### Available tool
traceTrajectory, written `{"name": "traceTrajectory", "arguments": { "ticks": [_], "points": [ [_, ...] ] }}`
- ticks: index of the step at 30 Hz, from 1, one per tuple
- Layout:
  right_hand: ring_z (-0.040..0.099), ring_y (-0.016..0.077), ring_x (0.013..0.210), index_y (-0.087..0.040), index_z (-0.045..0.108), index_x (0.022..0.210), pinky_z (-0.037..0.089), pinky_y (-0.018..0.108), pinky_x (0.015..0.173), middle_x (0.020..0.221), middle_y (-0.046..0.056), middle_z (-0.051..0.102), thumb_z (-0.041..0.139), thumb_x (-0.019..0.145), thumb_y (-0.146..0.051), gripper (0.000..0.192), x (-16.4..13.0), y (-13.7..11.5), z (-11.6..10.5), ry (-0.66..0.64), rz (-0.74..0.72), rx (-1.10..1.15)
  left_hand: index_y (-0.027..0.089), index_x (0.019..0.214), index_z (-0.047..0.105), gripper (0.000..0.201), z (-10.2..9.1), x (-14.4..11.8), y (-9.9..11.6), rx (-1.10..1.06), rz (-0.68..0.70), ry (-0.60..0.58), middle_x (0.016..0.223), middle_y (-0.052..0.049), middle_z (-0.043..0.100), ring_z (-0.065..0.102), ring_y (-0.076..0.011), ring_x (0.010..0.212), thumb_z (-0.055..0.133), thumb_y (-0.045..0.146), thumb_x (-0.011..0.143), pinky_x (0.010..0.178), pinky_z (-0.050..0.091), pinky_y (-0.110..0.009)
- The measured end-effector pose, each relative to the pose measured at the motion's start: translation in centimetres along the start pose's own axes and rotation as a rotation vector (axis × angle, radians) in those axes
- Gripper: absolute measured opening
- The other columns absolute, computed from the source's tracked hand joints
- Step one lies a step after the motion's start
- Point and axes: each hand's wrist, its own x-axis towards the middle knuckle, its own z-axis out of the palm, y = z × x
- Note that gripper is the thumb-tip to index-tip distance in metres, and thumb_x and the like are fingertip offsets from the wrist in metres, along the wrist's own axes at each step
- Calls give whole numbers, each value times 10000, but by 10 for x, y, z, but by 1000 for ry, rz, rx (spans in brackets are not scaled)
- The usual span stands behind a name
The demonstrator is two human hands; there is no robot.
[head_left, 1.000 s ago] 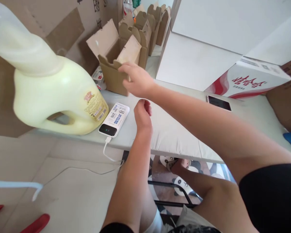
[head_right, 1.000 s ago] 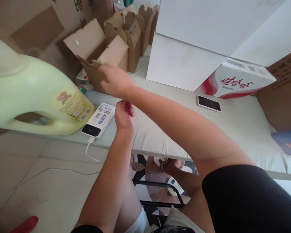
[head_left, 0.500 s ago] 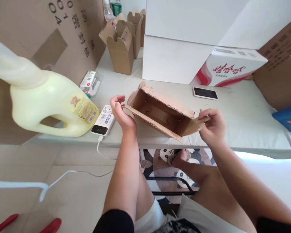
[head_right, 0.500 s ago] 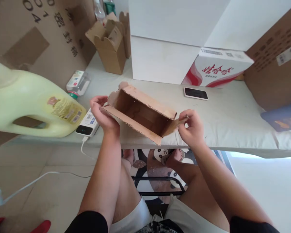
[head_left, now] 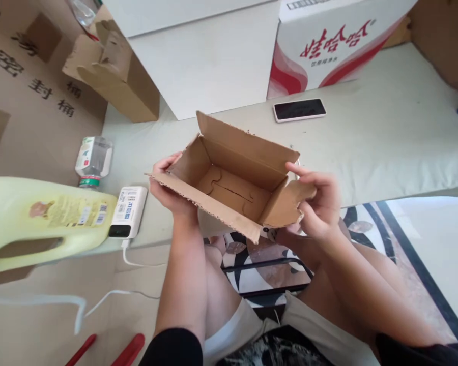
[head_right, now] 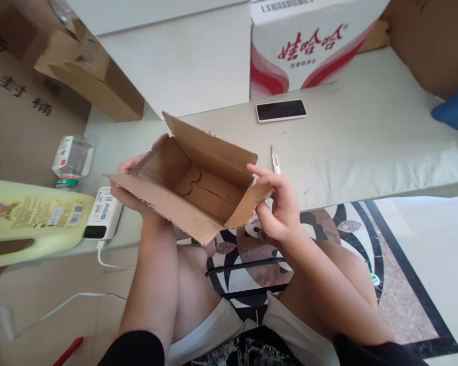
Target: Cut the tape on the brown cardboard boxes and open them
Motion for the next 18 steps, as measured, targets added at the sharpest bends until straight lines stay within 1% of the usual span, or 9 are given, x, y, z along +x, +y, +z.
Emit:
{"name": "traceTrajectory", "arguments": {
  "ticks": [3, 6, 8, 10, 11, 13, 14, 16, 18],
  "points": [
    [660, 134, 661, -380, 454, 1297, 519, 286, 513, 1404, 44, 641, 571, 918, -258, 415, -4, 7, -10, 18, 71, 88, 214, 749, 601, 337, 12, -6, -8, -69, 259, 5, 866, -54, 634, 647, -222, 971, 417, 443, 915, 1006, 480, -404],
    [622, 99, 608, -420, 416, 1343, 512, 267, 478, 1422, 33, 596, 599, 939, -282, 464, -5, 11, -16, 40, 144, 56, 210, 694, 620, 346, 21, -16, -9, -6, 336, -24, 814, -41, 631, 624, -204, 899, 438, 375, 938, 952, 466, -374],
    [664, 132, 750, -402, 450, 1327, 559, 286, 544, 1434, 45, 553, 669, 901, -324, 486, -3, 14, -19, 125, 130, -53, 203, 705, 611, 329, 24, -20, -9, 65, 293, -28, 806, -30, 608, 593, -185, 837, 475, 404, 927, 897, 466, -346],
    [677, 199, 988, -382, 464, 1333, 617, 343, 703, 1473, 61, 493, 739, 843, -381, 562, 1, 18, -23, 189, 99, -143, 198, 714, 562, 282, 23, -22, -10, 82, 237, -28, 786, -13, 566, 563, -165, 778, 559, 430, 874, 831, 469, -323],
    [658, 230, 1095, -380, 449, 1356, 626, 382, 796, 1481, 61, 483, 750, 830, -407, 606, 3, 20, -26, 182, 95, -155, 199, 714, 531, 276, 22, -22, -11, 70, 228, -29, 773, -4, 543, 555, -159, 763, 599, 432, 845, 813, 469, -315],
    [620, 262, 1227, -387, 406, 1408, 604, 454, 940, 1445, 48, 533, 698, 871, -444, 613, 5, 24, -29, 75, 120, -115, 202, 716, 488, 296, 20, -20, -14, 46, 243, -39, 768, 2, 526, 559, -154, 775, 649, 432, 808, 822, 473, -310],
    [613, 262, 1254, -386, 415, 1408, 585, 479, 988, 1404, 37, 576, 639, 915, -448, 546, 6, 26, -29, 3, 140, -84, 201, 733, 491, 300, 18, -20, -15, 45, 253, -52, 784, -1, 534, 567, -155, 796, 661, 439, 799, 841, 478, -312],
    [600, 257, 1293, -362, 509, 1332, 534, 510, 1078, 1323, 24, 641, 518, 984, -441, 357, 5, 29, -28, -95, 167, -37, 202, 806, 520, 310, 15, -18, -16, 59, 253, -89, 848, -13, 568, 589, -159, 842, 675, 470, 785, 882, 491, -323],
    [584, 262, 1317, -334, 593, 1217, 490, 521, 1134, 1293, 28, 656, 448, 1003, -474, 293, 3, 32, -24, -105, 170, 3, 208, 901, 532, 357, 11, -18, -16, 91, 230, -128, 934, -29, 591, 615, -172, 918, 675, 509, 775, 943, 495, -343]
  ]
}}
